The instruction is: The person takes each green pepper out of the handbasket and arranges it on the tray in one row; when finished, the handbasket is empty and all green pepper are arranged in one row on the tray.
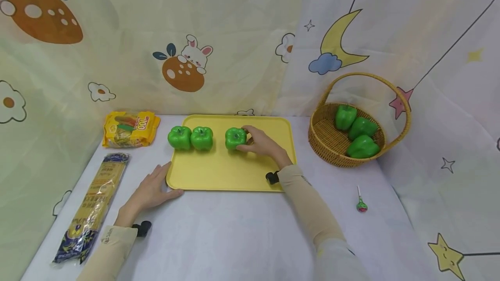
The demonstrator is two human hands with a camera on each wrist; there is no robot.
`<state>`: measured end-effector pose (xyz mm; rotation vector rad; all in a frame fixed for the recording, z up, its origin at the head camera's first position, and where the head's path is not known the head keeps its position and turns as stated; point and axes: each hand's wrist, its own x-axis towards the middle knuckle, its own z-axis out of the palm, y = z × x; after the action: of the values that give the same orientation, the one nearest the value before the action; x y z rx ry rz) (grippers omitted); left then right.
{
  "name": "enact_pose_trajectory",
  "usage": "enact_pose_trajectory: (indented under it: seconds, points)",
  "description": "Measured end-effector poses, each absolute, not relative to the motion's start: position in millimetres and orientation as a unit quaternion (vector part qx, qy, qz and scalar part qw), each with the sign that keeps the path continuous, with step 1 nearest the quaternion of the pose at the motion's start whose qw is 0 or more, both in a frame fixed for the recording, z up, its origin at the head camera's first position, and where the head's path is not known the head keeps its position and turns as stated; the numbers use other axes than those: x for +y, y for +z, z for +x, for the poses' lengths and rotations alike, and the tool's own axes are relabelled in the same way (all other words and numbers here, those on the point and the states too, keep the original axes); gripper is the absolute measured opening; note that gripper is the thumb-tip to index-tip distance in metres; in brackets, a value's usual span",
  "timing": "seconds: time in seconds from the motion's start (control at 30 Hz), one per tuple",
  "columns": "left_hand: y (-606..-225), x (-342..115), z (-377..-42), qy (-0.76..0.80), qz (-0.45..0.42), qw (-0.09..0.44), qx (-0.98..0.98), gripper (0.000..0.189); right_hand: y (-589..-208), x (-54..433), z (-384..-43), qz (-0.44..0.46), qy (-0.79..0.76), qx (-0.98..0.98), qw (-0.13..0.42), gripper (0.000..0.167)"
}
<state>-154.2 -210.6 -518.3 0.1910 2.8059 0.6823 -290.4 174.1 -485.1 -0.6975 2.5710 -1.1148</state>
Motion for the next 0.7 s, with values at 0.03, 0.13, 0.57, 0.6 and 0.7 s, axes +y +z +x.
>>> enact_pose_trajectory:
  seconds: [0.03, 0.13, 0.57, 0.6, 0.7]
  points:
    - [-518.6, -211.0, -154.3, 0.233, 0.066, 0.122, 0.962, 0.112, -485.0, 171.5, -291.0, -0.240, -0.384, 0.882, 0.128, 0.076]
    - [-519.6, -212.2, -154.1, 0.233, 0.068, 0.119, 0.963, 0.112, -485.4, 163.8, -292.9, -0.239, -0.382, 0.883, 0.132, 0.076]
    - [-518.8, -210.7, -155.6, 0.226, 0.066, 0.122, 0.964, 0.113, -488.3, 146.0, -300.0, -0.238, -0.368, 0.887, 0.147, 0.080]
    - [-518.7, -210.7, -155.6, 0.225, 0.066, 0.122, 0.964, 0.113, -488.4, 144.9, -300.2, -0.238, -0.368, 0.887, 0.148, 0.081]
    - [-518.3, -211.0, -154.9, 0.227, 0.064, 0.125, 0.964, 0.113, -488.4, 142.3, -300.2, -0.238, -0.367, 0.887, 0.149, 0.080]
